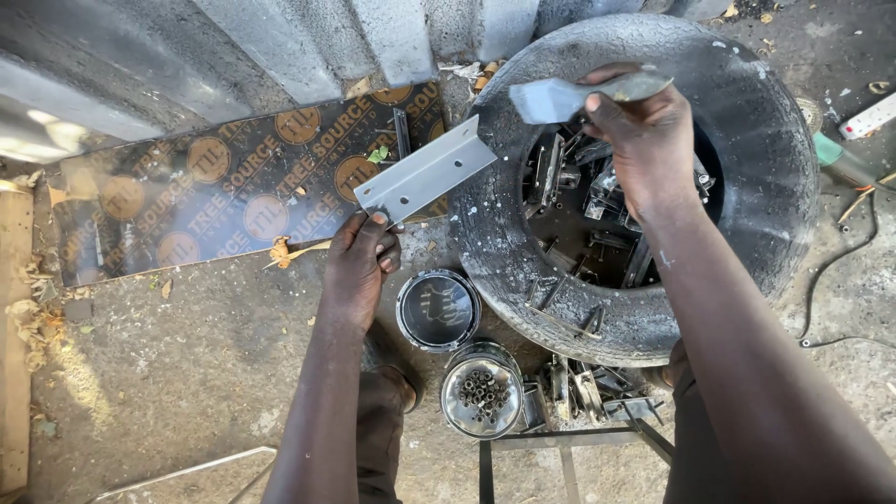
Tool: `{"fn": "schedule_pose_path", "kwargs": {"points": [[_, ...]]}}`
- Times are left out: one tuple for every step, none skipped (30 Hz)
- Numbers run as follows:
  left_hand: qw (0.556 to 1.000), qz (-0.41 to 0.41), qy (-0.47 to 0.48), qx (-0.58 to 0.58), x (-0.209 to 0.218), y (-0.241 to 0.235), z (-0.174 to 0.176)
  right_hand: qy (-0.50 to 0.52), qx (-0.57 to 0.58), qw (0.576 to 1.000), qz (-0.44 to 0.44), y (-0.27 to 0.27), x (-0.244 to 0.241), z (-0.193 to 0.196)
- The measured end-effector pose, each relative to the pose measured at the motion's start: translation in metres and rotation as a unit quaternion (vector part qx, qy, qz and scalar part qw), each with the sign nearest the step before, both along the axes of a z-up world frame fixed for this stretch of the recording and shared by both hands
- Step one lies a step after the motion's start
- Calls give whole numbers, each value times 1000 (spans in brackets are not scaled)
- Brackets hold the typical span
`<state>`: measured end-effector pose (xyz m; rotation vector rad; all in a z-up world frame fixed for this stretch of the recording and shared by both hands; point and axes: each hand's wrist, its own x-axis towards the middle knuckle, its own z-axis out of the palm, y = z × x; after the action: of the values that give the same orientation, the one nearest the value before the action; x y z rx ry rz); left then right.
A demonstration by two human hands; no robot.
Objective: Painting small metal brackets using a brush over a tire filled with parts.
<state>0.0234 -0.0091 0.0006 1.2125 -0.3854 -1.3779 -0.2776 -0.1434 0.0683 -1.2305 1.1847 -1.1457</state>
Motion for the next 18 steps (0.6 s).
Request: {"fn": "schedule_pose_path", "kwargs": {"points": [[1000, 0, 1, 1, 2, 1, -1, 1, 1, 1000, 0, 0, -1, 1], [996, -48, -70, -19, 5, 2, -2, -12, -29, 999, 16, 0, -2, 1], [985, -96, -139, -39, 7, 4, -3, -24, -59, 997, 32, 1, -3, 2], [985, -97, -138, -38, 3, 6, 7, -23, -58, 998, 31, 4, 1, 5], [929, -132, -344, -37, 0, 8, 17, 41, -79, 996, 33, 6, 5, 8], [830, -159, -533, -34, -4, 10, 27, 105, -99, 989, 35, 9, 10, 12], [830, -159, -533, -34, -7, 9, 29, 105, -99, 989, 35, 11, 14, 18], [797, -193, -572, -19, -11, 8, 30, 167, -69, 983, 42, 13, 19, 24], [761, -227, -608, -2, -14, 9, 31, 227, -38, 972, 51, 16, 24, 29], [761, -228, -608, -1, -16, 9, 32, 226, -37, 972, 51, 18, 27, 29], [738, -241, -630, 5, -18, 8, 33, 254, -24, 965, 65, 20, 30, 28], [714, -254, -652, 12, -21, 8, 33, 281, -12, 956, 80, 22, 32, 28], [714, -254, -652, 12, -23, 10, 35, 282, -11, 956, 79, 28, 35, 26], [696, -227, -680, -25, -26, 12, 36, 235, -49, 965, 102, 34, 38, 24], [676, -199, -707, -62, -28, 15, 38, 187, -86, 970, 126, 40, 41, 21], [676, -199, -707, -61, -28, 14, 34, 187, -86, 971, 126, 48, 50, 30], [658, -189, -724, -82, -29, 14, 29, 134, -63, 978, 150, 56, 58, 38], [640, -178, -740, -103, -29, 14, 24, 81, -41, 981, 173, 64, 66, 46]]}}
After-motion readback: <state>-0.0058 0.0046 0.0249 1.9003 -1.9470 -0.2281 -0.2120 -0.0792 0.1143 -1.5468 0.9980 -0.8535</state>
